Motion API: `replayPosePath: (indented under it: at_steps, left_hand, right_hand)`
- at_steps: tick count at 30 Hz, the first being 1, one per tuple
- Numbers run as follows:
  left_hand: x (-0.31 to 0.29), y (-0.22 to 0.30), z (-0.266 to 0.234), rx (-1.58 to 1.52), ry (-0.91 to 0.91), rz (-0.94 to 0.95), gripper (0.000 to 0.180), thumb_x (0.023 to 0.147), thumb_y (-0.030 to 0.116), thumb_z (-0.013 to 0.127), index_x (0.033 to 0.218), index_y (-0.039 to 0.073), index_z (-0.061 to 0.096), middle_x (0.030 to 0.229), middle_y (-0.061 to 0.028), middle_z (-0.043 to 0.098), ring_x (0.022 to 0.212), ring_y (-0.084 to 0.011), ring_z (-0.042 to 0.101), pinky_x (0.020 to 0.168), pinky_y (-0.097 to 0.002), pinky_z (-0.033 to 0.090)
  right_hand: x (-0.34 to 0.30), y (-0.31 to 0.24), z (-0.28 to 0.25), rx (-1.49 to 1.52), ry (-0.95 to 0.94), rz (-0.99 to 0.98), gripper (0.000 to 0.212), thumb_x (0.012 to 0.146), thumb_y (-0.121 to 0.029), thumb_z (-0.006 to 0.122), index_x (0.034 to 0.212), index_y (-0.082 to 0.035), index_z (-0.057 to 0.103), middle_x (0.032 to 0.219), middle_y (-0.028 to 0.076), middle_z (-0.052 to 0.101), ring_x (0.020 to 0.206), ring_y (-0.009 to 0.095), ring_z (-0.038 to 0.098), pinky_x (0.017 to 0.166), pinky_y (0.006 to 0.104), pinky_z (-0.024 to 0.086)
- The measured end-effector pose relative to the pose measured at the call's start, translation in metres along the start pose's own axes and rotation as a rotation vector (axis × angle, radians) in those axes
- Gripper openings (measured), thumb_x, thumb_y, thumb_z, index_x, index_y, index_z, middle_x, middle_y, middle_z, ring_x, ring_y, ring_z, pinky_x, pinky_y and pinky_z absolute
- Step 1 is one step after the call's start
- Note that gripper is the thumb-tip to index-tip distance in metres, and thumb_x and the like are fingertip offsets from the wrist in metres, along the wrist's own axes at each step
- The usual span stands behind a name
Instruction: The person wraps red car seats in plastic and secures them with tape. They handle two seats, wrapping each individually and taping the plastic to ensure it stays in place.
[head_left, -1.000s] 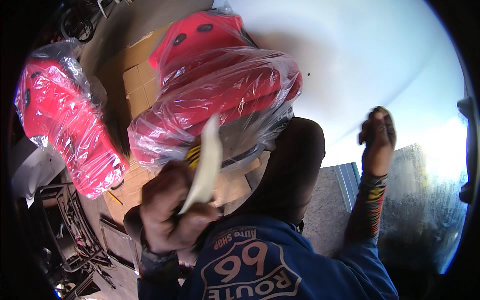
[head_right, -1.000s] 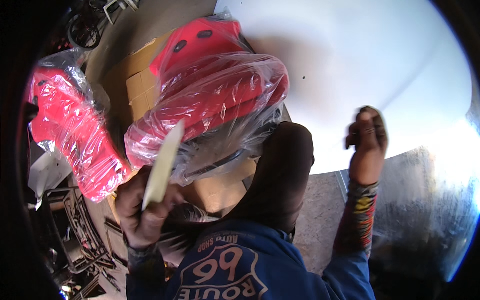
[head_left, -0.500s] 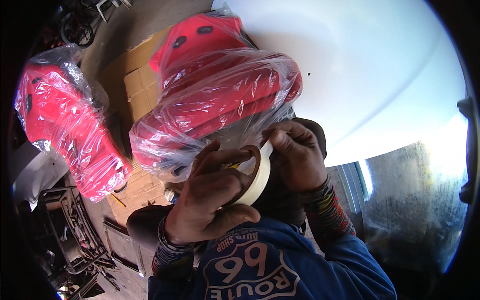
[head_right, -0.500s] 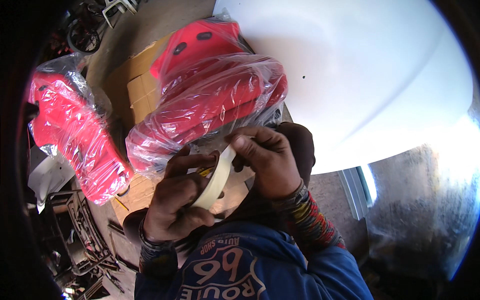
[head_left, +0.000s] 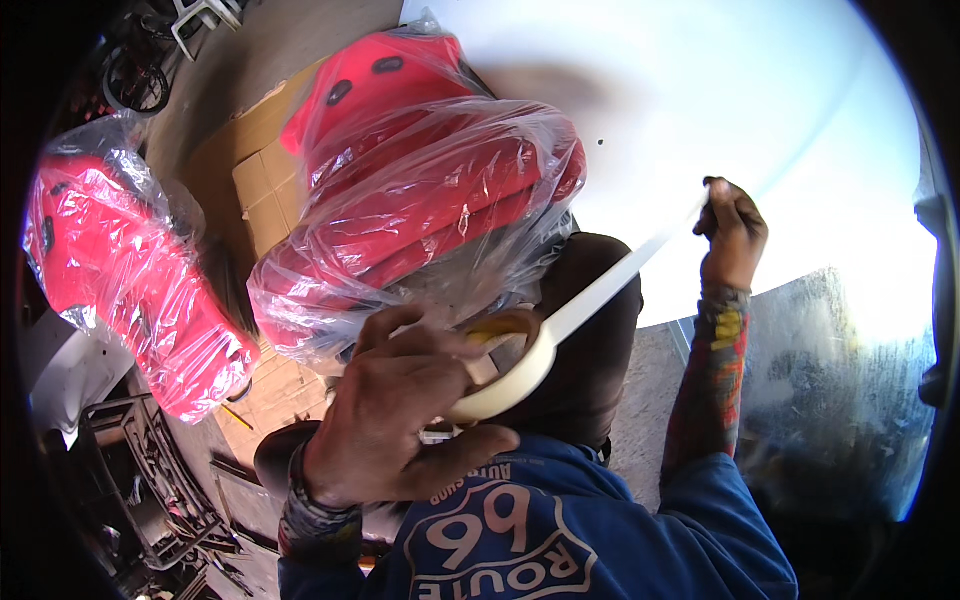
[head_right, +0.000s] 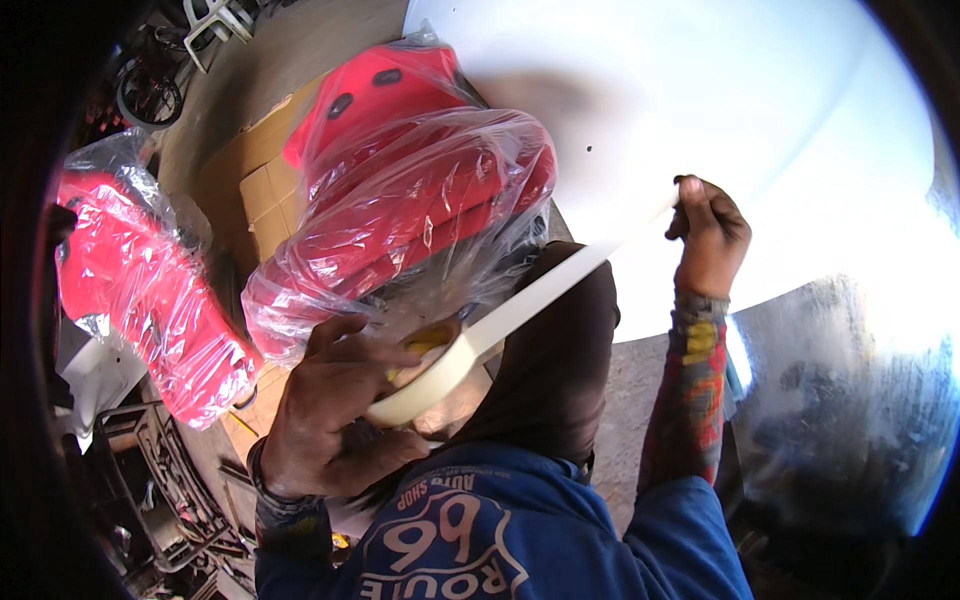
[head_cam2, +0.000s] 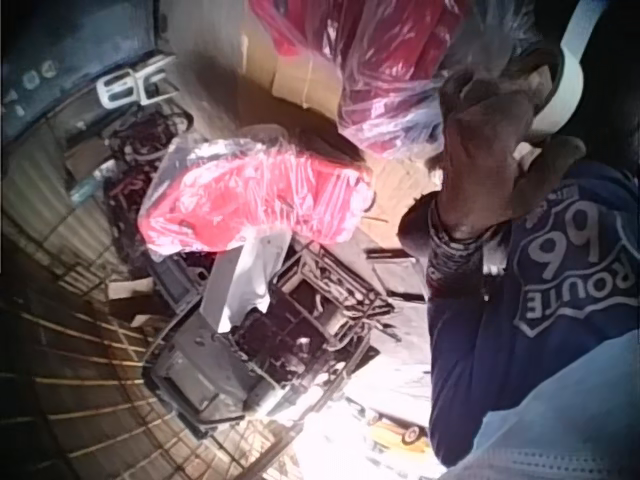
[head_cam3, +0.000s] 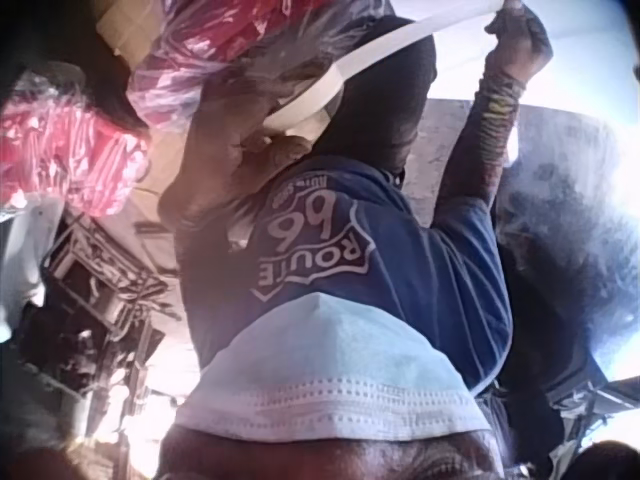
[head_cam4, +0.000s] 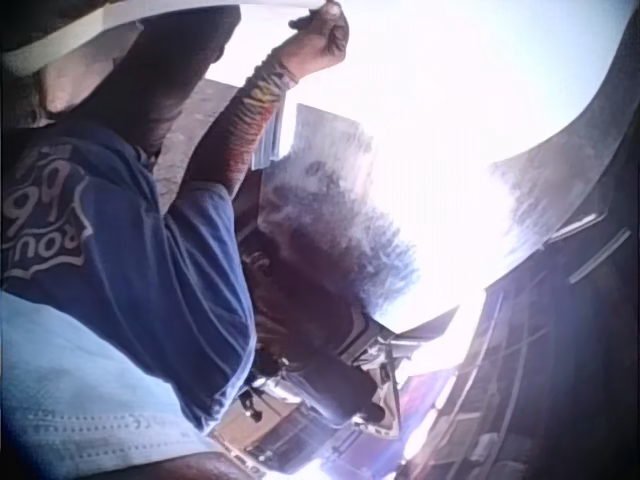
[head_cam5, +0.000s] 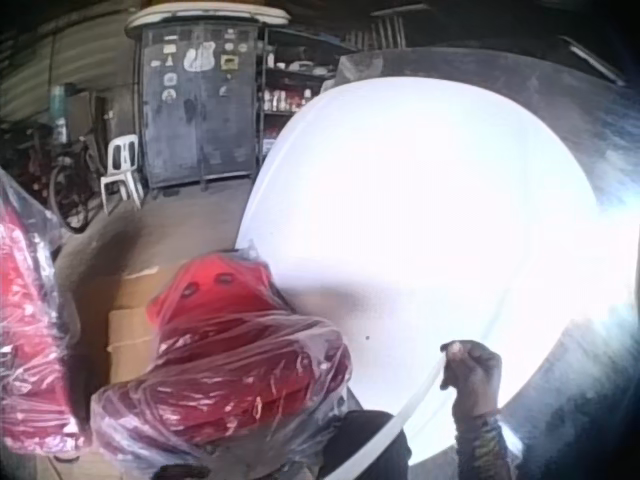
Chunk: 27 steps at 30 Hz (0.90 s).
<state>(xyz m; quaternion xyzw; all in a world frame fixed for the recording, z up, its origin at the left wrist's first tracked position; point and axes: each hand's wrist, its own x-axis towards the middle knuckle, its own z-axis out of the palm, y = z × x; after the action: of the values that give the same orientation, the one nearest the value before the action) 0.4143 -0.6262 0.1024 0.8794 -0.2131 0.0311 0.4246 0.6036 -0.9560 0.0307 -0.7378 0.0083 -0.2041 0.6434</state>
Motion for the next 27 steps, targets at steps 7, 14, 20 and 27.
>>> replayPosePath:
  at_steps: [7,14,20,27]
  left_hand:
    - [-0.026,0.001,-0.01,0.113,-0.005,-0.21,0.028,0.084,0.027,0.077,0.091,0.002,0.068,0.079,-0.0141,0.067,0.075,-0.0299,0.065,0.089,-0.046,0.043]
    - [-0.041,0.002,-0.019,0.037,0.062,-0.416,0.016,0.076,0.011,0.077,0.083,0.001,0.068,0.067,-0.0138,0.062,0.062,-0.0274,0.062,0.061,-0.0377,0.045]
    - [-0.083,-0.004,-0.048,-0.036,-0.051,-0.667,0.019,0.081,0.01,0.075,0.094,-0.003,0.07,0.069,-0.0169,0.064,0.055,-0.0314,0.063,0.055,-0.0362,0.048]
    - [-0.145,-0.004,-0.082,0.158,-0.059,-0.77,0.023,0.079,0.013,0.077,0.097,0.0,0.071,0.081,-0.0164,0.068,0.075,-0.0306,0.065,0.074,-0.0386,0.049]
  right_hand:
    - [0.057,0.141,0.058,-0.097,-0.109,0.461,0.023,0.088,-0.022,0.077,0.089,0.001,0.075,0.069,0.007,0.067,0.049,0.014,0.057,0.045,0.0298,0.05]
    - [0.056,0.195,0.104,-0.292,-0.523,0.791,0.025,0.092,-0.025,0.071,0.101,-0.002,0.073,0.082,0.008,0.073,0.055,0.018,0.064,0.046,0.0337,0.051]
    - [0.057,0.229,0.129,-0.452,-0.804,0.606,0.018,0.089,-0.015,0.066,0.102,-0.003,0.07,0.083,0.008,0.073,0.058,0.023,0.067,0.053,0.0385,0.057]
    - [0.064,0.219,0.12,-0.427,-0.739,0.713,0.022,0.09,-0.018,0.065,0.107,-0.005,0.068,0.09,0.007,0.071,0.066,0.023,0.066,0.059,0.0399,0.056]
